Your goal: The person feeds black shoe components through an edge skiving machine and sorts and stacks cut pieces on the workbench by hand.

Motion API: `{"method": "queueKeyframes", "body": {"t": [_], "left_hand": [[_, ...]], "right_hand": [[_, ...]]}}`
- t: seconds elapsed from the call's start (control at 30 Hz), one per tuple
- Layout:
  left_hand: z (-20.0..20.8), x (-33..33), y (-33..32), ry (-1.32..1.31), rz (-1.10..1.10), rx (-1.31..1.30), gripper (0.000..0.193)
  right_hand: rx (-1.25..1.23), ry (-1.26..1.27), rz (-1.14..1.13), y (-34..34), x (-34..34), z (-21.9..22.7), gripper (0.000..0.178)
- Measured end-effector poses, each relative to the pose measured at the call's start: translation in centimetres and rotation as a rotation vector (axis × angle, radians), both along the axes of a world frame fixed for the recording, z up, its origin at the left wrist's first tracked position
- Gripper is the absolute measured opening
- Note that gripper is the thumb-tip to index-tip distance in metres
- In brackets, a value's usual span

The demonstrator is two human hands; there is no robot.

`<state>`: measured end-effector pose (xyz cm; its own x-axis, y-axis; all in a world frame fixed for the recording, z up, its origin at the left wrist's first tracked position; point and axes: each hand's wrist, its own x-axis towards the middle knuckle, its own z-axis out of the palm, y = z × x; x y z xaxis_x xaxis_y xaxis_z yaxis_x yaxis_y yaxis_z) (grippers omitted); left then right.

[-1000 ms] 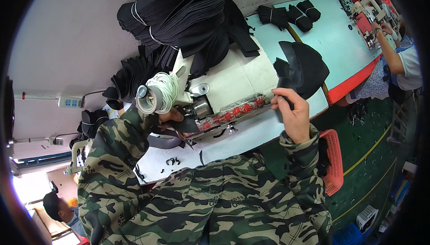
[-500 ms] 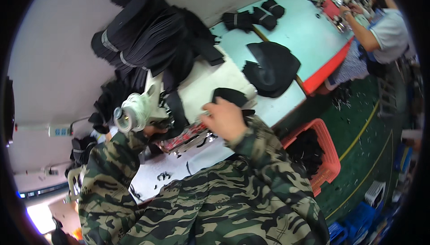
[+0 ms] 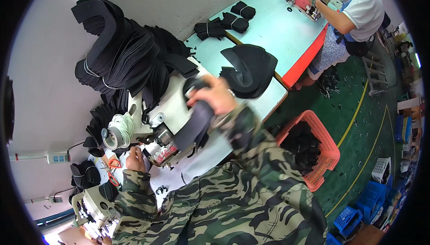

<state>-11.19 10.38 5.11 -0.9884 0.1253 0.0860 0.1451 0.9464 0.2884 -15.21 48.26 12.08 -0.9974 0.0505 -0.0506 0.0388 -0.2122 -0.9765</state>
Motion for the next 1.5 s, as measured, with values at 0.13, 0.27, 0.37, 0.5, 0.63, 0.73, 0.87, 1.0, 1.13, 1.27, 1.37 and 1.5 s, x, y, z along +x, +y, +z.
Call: {"method": "queueKeyframes", "body": {"t": [0.13,0.27,0.37,0.5,0.63,0.73,0.87,1.0,1.13,1.27,1.37,1.5], "left_hand": [[-6.6,3.1,-3.6,-0.375,0.137,-0.286,0.047],[-8.0,4.1,-4.4,-0.494,0.279,-0.152,0.051],[-7.0,3.6,-3.9,-0.537,0.261,-0.168,0.047],[-7.5,3.1,-4.3,-0.525,0.205,-0.254,0.056],[-9.1,2.4,-4.0,-0.466,0.393,-0.290,0.047],[-10.8,2.0,-4.7,-0.444,0.395,-0.133,0.029],[-10.3,2.1,-7.2,-0.500,0.321,-0.062,0.031],[-4.7,3.4,-7.6,-0.566,0.136,-0.124,0.034],[4.4,4.0,-2.1,-0.789,-0.111,0.176,0.024],[10.1,4.2,3.5,-1.318,-0.095,0.772,0.028],[5.1,5.6,1.5,-1.295,-0.391,0.684,0.023],[5.3,5.5,3.6,-1.147,0.022,0.858,0.022]], "right_hand": [[-0.021,-0.003,-0.230,11.8,-2.8,3.8,0.042],[0.279,0.064,-0.357,17.2,-6.5,7.0,0.033],[0.939,0.111,-0.386,18.3,-7.4,3.5,0.022],[1.313,0.107,-0.333,15.0,-3.0,-6.6,0.022],[1.480,0.033,-0.155,11.7,2.9,-14.9,0.032],[1.502,0.130,-0.186,10.8,4.4,-14.8,0.033],[1.339,0.224,-0.312,9.6,6.1,-11.6,0.027],[0.764,0.093,-0.247,3.4,9.4,-6.9,0.020],[0.353,-0.027,0.316,-5.6,11.2,-6.3,0.036],[0.100,-0.290,0.673,-10.5,10.9,-3.9,0.052],[-0.022,-0.094,0.507,-13.1,10.9,-5.7,0.047],[0.151,0.023,0.392,-13.7,10.4,-4.5,0.039]]}}
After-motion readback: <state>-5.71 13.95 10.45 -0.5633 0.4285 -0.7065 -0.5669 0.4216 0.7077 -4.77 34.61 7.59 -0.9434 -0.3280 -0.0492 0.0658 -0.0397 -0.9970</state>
